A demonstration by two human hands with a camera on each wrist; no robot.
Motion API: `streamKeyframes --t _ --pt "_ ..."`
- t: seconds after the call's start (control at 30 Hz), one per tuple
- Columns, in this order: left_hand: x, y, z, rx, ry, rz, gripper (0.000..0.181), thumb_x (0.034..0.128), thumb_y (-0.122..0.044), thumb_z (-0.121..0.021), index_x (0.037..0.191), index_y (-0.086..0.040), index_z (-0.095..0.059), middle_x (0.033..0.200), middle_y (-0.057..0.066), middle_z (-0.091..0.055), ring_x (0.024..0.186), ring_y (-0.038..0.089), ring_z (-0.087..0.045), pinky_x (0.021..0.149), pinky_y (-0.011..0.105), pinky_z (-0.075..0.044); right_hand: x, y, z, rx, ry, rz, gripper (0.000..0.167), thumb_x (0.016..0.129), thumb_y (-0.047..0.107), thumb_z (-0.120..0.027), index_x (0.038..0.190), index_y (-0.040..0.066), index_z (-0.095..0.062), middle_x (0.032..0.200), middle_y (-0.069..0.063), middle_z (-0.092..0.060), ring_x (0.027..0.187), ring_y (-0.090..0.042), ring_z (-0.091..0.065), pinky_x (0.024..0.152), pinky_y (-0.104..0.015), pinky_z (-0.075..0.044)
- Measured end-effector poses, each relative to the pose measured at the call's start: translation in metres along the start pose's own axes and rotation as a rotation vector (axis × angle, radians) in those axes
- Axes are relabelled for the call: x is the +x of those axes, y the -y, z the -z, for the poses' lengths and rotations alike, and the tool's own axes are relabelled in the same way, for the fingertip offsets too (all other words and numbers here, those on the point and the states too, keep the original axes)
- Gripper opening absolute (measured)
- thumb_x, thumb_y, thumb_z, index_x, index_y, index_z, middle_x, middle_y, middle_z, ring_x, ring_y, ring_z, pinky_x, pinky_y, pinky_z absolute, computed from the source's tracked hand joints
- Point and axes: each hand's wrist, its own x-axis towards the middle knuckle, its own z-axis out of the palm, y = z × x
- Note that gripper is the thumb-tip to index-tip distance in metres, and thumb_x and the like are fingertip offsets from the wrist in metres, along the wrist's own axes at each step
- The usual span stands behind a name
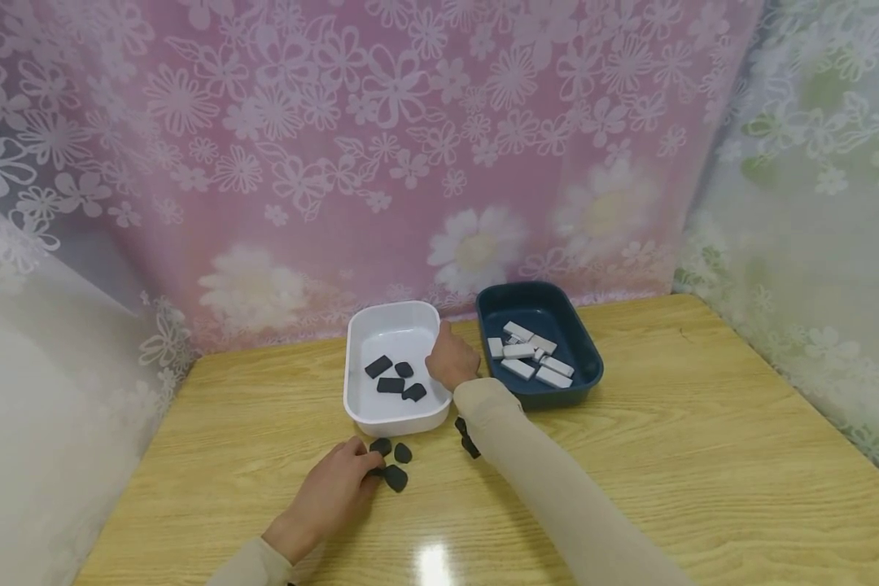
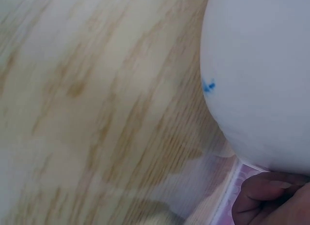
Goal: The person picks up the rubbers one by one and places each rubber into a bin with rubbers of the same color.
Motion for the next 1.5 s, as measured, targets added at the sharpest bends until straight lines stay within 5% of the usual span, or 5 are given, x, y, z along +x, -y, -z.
streamKeyframes --t 0.5,0.87,1.17,1.5 --pt "0.000 0.003 0.006 -0.083 0.031 0.087 0.013 0.0759 -0.008 -0.076 0.088 -0.013 -0.073 0.087 -0.005 -0.056 0.078 0.011 -0.056 0.068 0.030 -0.049 0.003 0.000 -0.002 -0.011 -0.001 -0.009 0.054 0.091 0.023 -0.063 0.135 0.006 -0.037 0.095 -0.014 -0.065 0.080 -0.027 -0.064 0.072 -0.046 -0.051" --pt "0.011 0.010 0.050 -0.101 -0.007 0.195 0.010 0.0784 -0.008 -0.076 0.087 -0.012 -0.072 0.084 -0.004 -0.057 0.065 0.007 -0.049 0.058 0.025 -0.044 0.003 0.000 0.000 -0.019 -0.001 -0.015 0.055 0.091 0.022 -0.063 0.136 0.007 -0.037 0.097 -0.014 -0.064 0.082 -0.027 -0.063 0.073 -0.045 -0.051" --pt "0.029 0.021 0.071 -0.106 -0.104 0.139 0.013 0.0802 -0.010 -0.075 0.093 -0.011 -0.072 0.085 -0.002 -0.055 0.066 0.011 -0.050 0.059 0.029 -0.044 0.004 -0.001 -0.002 -0.009 -0.010 -0.008 0.055 0.090 0.022 -0.063 0.136 0.006 -0.037 0.097 -0.014 -0.065 0.081 -0.028 -0.064 0.072 -0.046 -0.051" --pt "0.068 0.026 0.055 -0.138 -0.105 0.078 0.013 0.0822 -0.011 -0.073 0.095 -0.010 -0.071 0.090 0.002 -0.057 0.069 0.014 -0.051 0.062 0.030 -0.044 0.001 0.002 0.000 -0.037 -0.002 -0.016 0.054 0.090 0.023 -0.063 0.135 0.007 -0.039 0.098 -0.013 -0.065 0.081 -0.026 -0.064 0.070 -0.044 -0.052"
